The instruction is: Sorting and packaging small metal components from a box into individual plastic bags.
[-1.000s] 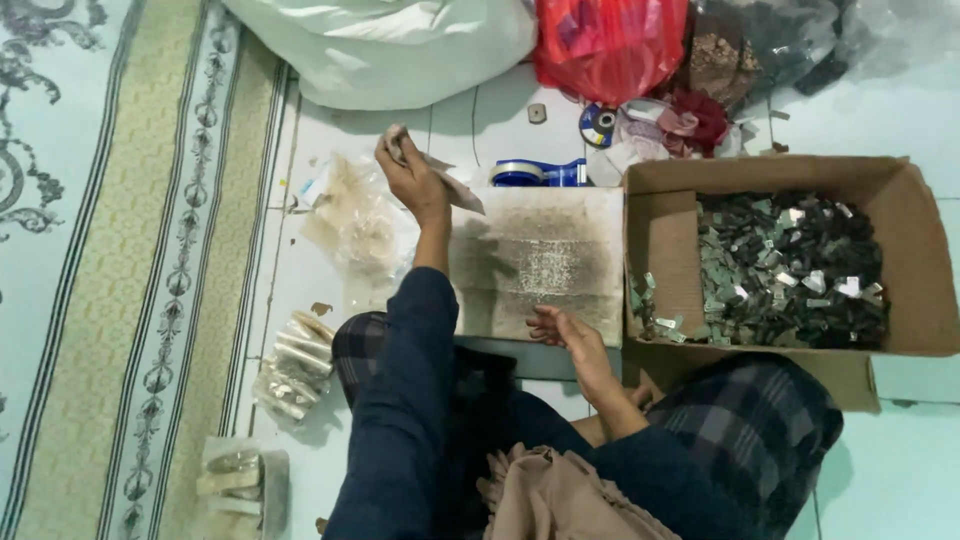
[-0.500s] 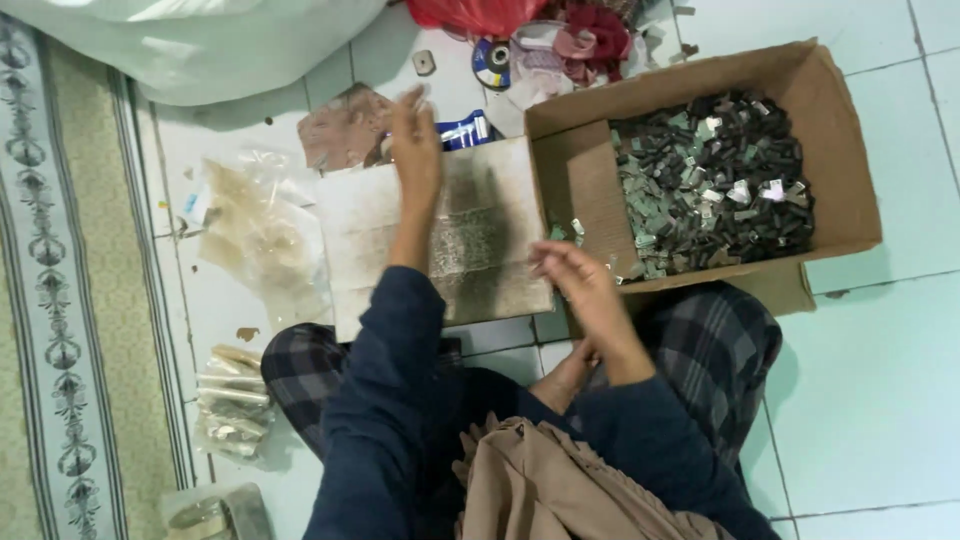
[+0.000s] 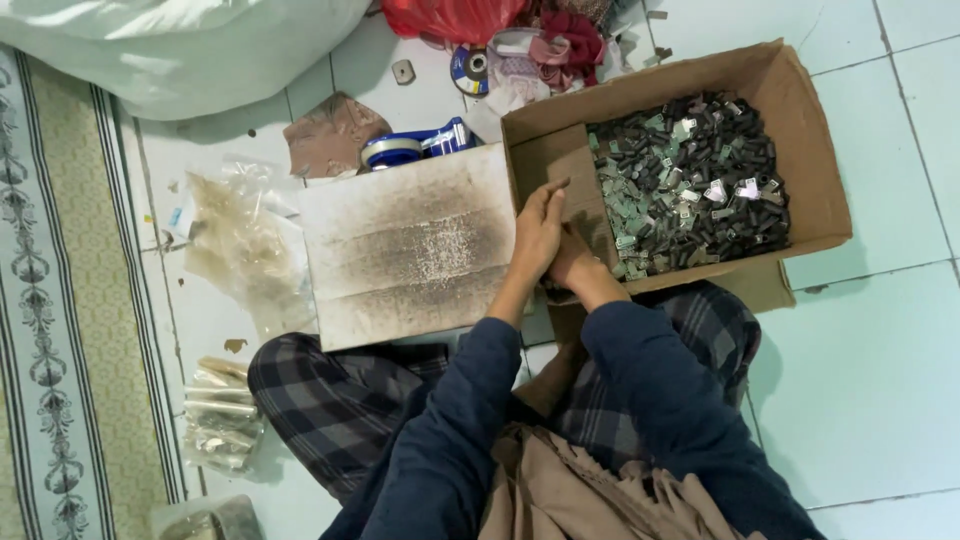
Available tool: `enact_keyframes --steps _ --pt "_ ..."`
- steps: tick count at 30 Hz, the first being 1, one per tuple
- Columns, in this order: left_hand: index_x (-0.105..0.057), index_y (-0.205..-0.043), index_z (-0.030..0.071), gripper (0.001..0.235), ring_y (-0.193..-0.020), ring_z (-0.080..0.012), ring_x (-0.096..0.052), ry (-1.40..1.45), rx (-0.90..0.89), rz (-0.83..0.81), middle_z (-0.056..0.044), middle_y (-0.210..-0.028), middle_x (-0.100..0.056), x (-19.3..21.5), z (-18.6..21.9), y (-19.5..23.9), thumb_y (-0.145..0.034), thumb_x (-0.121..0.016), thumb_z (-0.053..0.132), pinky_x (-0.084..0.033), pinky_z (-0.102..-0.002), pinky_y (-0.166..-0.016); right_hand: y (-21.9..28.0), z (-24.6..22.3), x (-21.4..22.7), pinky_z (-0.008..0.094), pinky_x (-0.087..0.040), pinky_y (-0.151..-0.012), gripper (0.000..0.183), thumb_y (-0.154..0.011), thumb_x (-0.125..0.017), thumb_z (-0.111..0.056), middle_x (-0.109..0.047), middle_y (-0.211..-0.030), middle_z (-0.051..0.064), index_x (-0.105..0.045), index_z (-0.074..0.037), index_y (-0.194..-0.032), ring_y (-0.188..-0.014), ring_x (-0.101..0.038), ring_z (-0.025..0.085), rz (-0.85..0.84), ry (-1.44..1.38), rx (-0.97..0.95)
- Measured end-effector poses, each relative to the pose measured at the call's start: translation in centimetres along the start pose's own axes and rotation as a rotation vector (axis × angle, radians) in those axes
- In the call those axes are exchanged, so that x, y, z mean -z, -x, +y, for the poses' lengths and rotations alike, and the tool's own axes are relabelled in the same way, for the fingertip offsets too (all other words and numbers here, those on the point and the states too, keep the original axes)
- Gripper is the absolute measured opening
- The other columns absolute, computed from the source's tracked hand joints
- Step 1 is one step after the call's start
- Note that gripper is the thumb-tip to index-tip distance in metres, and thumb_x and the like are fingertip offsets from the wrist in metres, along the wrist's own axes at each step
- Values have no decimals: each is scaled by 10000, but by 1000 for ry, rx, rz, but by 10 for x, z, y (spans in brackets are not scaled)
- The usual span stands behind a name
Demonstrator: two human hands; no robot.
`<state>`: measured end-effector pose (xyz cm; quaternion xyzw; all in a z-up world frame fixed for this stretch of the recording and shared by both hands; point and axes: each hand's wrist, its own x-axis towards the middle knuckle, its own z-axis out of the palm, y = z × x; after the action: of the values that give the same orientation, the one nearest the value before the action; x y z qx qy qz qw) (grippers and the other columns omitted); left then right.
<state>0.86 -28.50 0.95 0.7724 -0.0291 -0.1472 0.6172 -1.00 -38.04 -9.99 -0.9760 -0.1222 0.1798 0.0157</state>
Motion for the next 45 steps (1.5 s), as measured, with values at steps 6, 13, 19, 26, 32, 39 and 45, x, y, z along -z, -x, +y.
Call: enact_keyframes --steps 6,13,19,26,32,39,45 --pt "-562 -1460 112 473 -1358 -376 -550 69 -10 -67 -239 -1393 -607 2 14 7 -1122 -409 404 -442 -534 -1125 22 -6 -12 410 -361 -1147 339 -1022 -534 -157 -619 -1287 354 -690 23 -1263 -1274 -541 473 185 -469 -86" --pt "-474 -1479 -62 531 -1372 -488 -482 469 -11 -94 -412 -1434 -474 6 9 5 -1140 -373 333 -426 -569 -1122 29 10 6 485 -581 -707 273 -870 -612 -192 -743 -898 252 -783 -24 -1000 -926 -720 434 194 -760 -118" --pt "-393 -1540 -58 590 -1427 -526 -383 606 10 -118 -435 -1500 -370 8 5 1 -1148 -345 380 -341 -596 -1176 40 51 16 415 -556 -622 329 -831 -725 -62 -717 -942 191 -744 -46 -1159 -832 -713 342 318 -1035 -171" --pt "-472 -1520 2 674 -1419 -473 -430 588 214 -224 -362 -1488 -446 11 0 -8 -1112 -389 532 -375 -545 -1172 54 57 46 239 -590 -674 370 -916 -767 -16 -733 -1047 94 -694 -73 -1274 -889 -681 109 602 -1599 -52" --pt "-396 -1555 3 769 -1457 -490 -360 631 376 -393 -349 -1571 -346 26 3 -18 -1071 -422 600 -360 -534 -1185 59 39 63 249 -544 -819 302 -947 -780 -33 -740 -992 55 -731 -82 -1240 -948 -633 76 793 -1475 -111" --pt "-394 -1555 -13 718 -1403 -432 -459 708 366 -410 -324 -1513 -444 28 10 -12 -1075 -480 514 -408 -494 -1164 68 39 80 284 -551 -778 238 -997 -704 -10 -737 -962 102 -712 -30 -1234 -895 -656 108 939 -1559 -112" --pt "-419 -1572 61 661 -1461 -461 -350 704 309 -419 -310 -1560 -390 27 4 -13 -1094 -448 516 -327 -524 -1207 68 43 76 271 -550 -772 260 -991 -629 42 -701 -914 96 -715 -9 -1230 -872 -652 109 972 -1591 -88"
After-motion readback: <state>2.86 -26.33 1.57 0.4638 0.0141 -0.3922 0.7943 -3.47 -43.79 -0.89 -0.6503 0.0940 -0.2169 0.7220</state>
